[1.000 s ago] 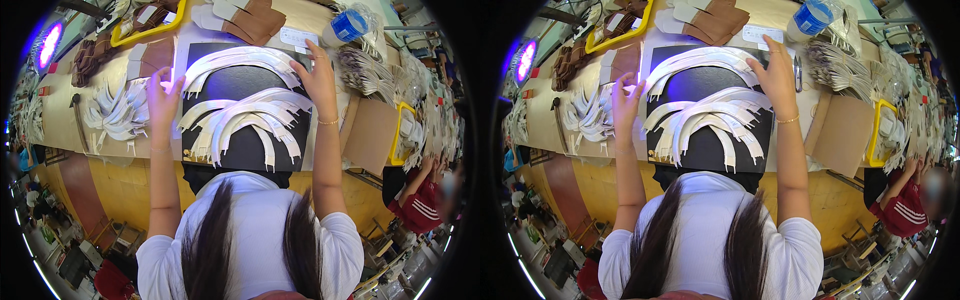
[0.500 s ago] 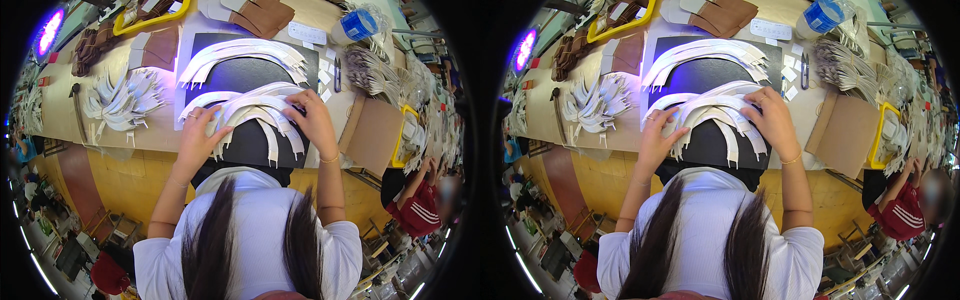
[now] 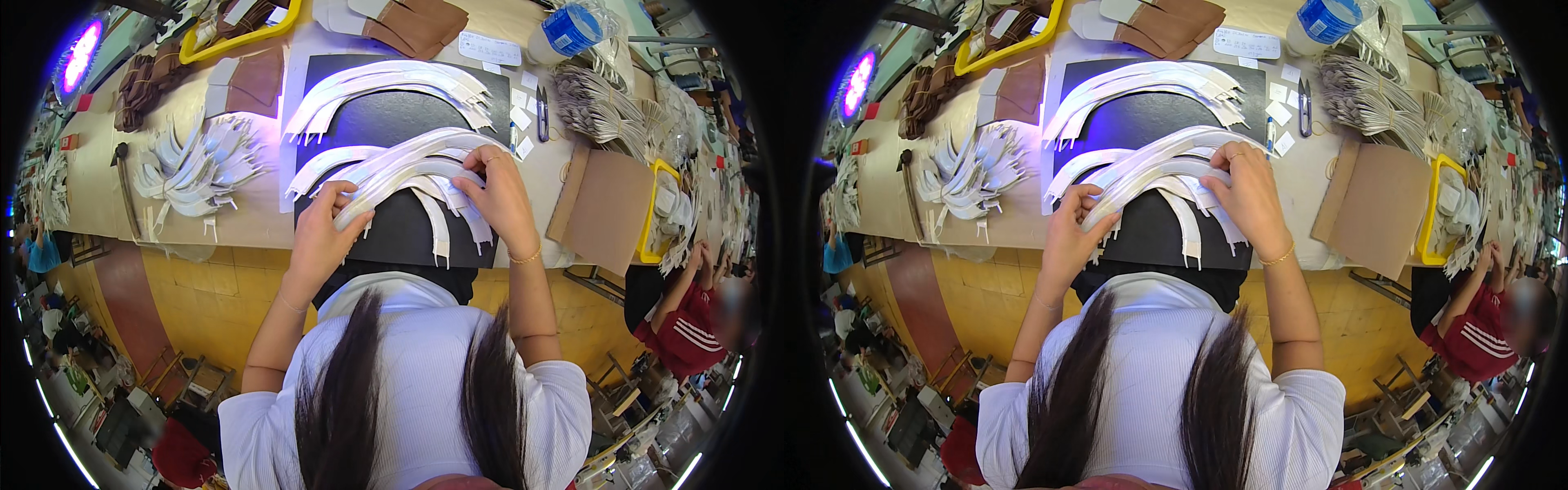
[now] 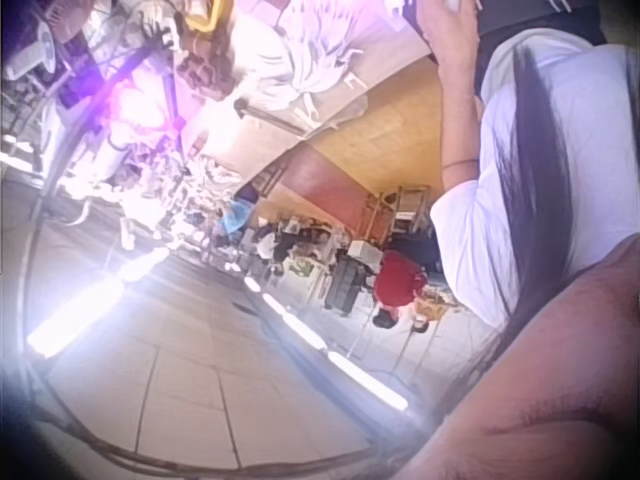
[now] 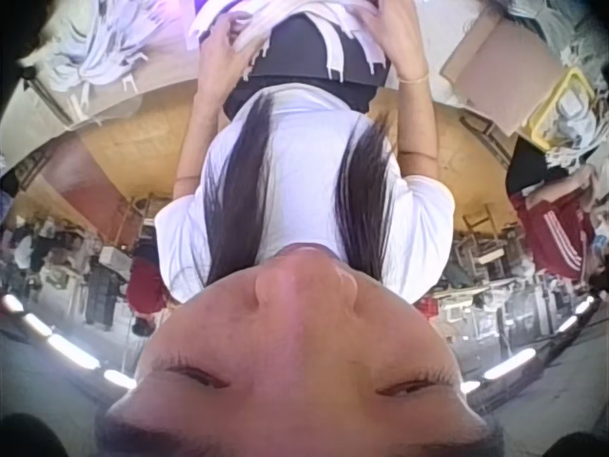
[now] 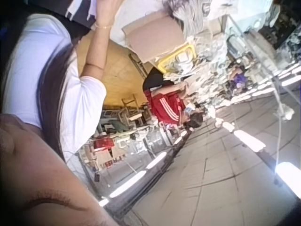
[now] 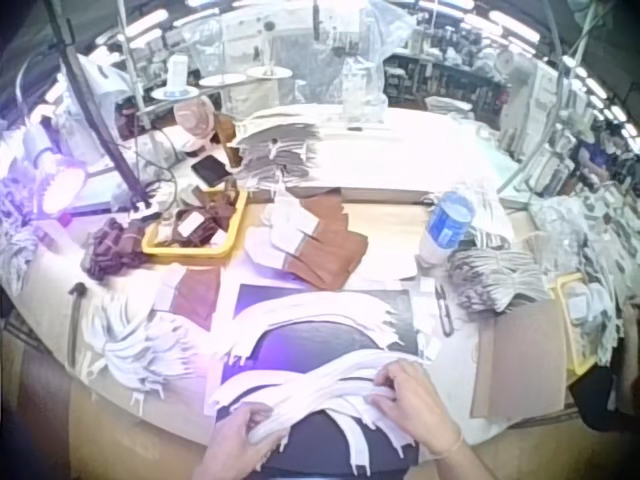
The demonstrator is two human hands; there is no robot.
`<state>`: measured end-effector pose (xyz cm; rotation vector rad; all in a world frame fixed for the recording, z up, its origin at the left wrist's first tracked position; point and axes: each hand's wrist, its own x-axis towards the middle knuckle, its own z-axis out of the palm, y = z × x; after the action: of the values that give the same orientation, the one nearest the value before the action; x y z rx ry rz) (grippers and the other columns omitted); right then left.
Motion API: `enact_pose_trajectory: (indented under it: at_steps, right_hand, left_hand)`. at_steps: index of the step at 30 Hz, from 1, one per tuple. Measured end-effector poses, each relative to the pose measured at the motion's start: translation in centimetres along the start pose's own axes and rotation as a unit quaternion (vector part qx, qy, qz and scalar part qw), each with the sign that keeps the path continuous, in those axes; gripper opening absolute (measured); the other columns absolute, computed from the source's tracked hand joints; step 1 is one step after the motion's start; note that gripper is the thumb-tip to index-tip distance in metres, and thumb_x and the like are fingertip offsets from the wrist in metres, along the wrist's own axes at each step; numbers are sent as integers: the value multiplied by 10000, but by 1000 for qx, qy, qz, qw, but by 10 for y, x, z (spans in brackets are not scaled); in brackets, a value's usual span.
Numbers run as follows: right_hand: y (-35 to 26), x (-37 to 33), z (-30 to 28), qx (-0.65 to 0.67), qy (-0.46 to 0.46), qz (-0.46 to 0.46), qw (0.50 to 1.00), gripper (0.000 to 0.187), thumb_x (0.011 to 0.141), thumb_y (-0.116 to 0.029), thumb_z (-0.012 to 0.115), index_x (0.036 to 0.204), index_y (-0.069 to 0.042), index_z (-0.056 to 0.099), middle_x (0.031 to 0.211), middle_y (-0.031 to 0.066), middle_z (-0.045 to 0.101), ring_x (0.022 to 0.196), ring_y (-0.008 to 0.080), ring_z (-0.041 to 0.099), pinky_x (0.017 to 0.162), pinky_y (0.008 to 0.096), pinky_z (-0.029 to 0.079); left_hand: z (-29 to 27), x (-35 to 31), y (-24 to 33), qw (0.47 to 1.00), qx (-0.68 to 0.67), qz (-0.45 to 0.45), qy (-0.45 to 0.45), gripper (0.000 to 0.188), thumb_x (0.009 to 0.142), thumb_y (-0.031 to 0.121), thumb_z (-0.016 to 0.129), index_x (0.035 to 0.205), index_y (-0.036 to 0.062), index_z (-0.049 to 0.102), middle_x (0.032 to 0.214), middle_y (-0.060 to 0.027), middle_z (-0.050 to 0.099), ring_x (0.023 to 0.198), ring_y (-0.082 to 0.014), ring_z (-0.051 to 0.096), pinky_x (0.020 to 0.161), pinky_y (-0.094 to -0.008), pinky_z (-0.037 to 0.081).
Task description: The person repeatedly picks up white fabric strips from a pile, separates them, and places them onto a black mat on the table. The person continues this process throughout the clip, handling the strips one at a time or in small groups.
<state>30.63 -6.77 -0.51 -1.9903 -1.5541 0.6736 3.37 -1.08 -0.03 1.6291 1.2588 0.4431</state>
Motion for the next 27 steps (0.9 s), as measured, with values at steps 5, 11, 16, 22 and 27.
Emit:
enact_pose_trajectory:
  at_steps: [5, 11, 16, 22, 27]
  right_hand:
    - [-3, -3, -9, 45, 6, 26, 999, 241, 794, -54, 773, 989, -5, 641, 947, 104, 595, 871, 259, 614, 821, 338, 511]
    - [-2, -5, -5, 5, 29, -21, 999, 292, 777, -49, 773, 1047, -20, 665, 965, 108, 601, 923, 288, 607, 841, 361, 497]
    - [0, -9, 1, -39, 56, -64, 996, 301, 778, -50, 766, 1067, -51, 681, 983, 106, 618, 939, 302, 599, 832, 380, 485]
    - [-5, -19, 18, -111, 119, -94, 982, 233, 802, -44, 763, 1014, -38, 668, 993, 109, 608, 952, 305, 595, 843, 389, 483]
    - [-4, -18, 18, -110, 108, -87, 984, 211, 801, -13, 758, 971, -28, 634, 992, 107, 588, 952, 301, 575, 842, 395, 479]
  left_hand:
    - [-13, 3, 4, 995, -39, -88, -40, 408, 806, 96, 809, 1161, 20, 621, 859, -107, 668, 766, -180, 639, 703, -310, 520]
    - [-20, -3, -14, 997, -21, -32, -62, 442, 827, 25, 787, 1229, 9, 606, 948, -47, 626, 828, -74, 593, 704, -227, 496]
    - [-37, -20, -7, 998, 36, -35, -39, 457, 793, 35, 788, 1219, 27, 622, 962, -47, 606, 765, -103, 554, 689, -256, 481]
    - [-35, -33, -13, 988, 126, 47, 75, 374, 785, 68, 767, 1137, 35, 646, 1002, -104, 571, 850, -228, 580, 770, -326, 490]
    - [-25, -41, -27, 986, 123, 44, 103, 345, 804, 98, 772, 1114, 32, 634, 1024, -126, 560, 905, -265, 590, 802, -355, 498]
